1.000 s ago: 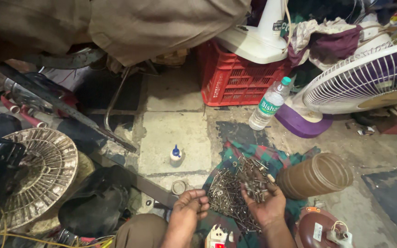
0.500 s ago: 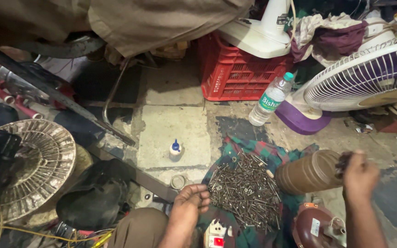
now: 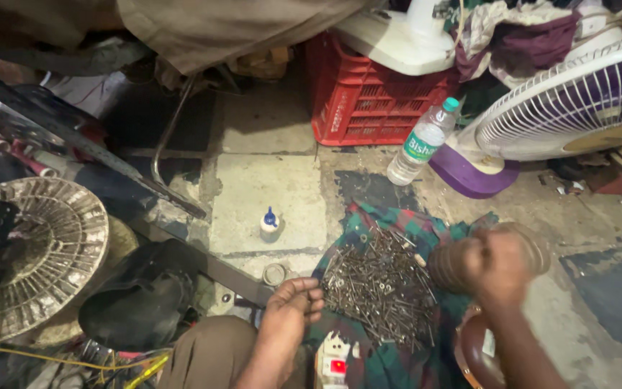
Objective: The person sits on the floor and sorts metal screws from a pile on a cloth, picking them one at a time and placing them into a plastic container. The left hand holds a screw while the right hand continues picking through the pile.
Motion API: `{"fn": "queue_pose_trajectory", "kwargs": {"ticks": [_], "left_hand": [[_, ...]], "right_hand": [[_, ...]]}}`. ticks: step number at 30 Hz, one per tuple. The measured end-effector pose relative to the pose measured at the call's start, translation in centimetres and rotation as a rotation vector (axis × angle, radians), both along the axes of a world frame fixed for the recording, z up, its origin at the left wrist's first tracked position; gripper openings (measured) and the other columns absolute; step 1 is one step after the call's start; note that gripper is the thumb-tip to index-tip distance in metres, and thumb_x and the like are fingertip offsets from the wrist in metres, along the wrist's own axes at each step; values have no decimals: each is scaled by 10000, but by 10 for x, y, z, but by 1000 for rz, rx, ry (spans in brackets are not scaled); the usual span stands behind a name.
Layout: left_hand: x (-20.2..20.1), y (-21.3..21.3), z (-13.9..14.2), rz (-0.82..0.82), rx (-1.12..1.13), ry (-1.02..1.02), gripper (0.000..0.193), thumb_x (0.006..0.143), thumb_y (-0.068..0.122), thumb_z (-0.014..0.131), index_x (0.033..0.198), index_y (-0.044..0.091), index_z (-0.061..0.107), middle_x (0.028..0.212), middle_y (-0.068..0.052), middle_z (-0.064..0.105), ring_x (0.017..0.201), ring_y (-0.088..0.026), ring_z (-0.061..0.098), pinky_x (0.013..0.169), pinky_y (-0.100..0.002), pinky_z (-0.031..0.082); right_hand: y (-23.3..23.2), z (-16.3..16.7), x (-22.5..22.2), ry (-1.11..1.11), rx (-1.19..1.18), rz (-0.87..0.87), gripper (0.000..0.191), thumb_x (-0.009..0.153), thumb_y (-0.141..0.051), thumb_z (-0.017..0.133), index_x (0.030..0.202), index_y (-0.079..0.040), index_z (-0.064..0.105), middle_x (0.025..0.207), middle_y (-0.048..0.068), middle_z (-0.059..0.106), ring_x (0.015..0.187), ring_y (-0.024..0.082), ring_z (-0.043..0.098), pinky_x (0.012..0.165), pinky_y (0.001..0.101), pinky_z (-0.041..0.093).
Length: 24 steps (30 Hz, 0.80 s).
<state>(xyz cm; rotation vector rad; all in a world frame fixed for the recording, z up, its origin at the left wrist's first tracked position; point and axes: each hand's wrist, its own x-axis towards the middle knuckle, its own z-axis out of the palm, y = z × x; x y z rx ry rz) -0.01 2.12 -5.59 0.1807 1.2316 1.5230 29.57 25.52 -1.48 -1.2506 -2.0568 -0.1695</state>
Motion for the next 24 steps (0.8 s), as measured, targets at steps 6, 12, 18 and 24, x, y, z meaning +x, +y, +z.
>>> {"fn": "queue_pose_trajectory", "kwargs": {"ticks": [6,12,18,24], "left_hand": [[2,1,2,23,2,-18,247,958,48,521,1134,22,693,974,-86,718,861,-165,668,766,-312,553],[7,2,4,12,21,15,263,949,29,508,1132,19,696,969,-69,715,863,-150,666,765,-303,554],[7,2,5,24,37,-33,237,953,24,529,1127,10,691,960,-81,709,848,-158,654,752,-305,546],[6,3,5,27,8,-21,248,958,39,528,1135,20,701,962,-65,713,856,-140,663,763,-289,547]], "right_hand": [[-41,-76,-25,-754,-609,498,1139,406,-302,1006,1403,-21,533,1371,299,523,1201,570,498,958,560,469],[-37,-65,-32,-705,-768,409,634,713,-218,860,1298,-145,626,1205,163,647,1134,343,638,959,433,533],[-11,-54,-52,-214,-911,88,405,811,-276,819,1161,-93,733,982,149,803,865,254,775,809,401,601],[16,-43,-76,-113,-858,160,510,813,-282,829,1248,-73,665,1119,142,759,1027,255,744,906,392,582]]}}
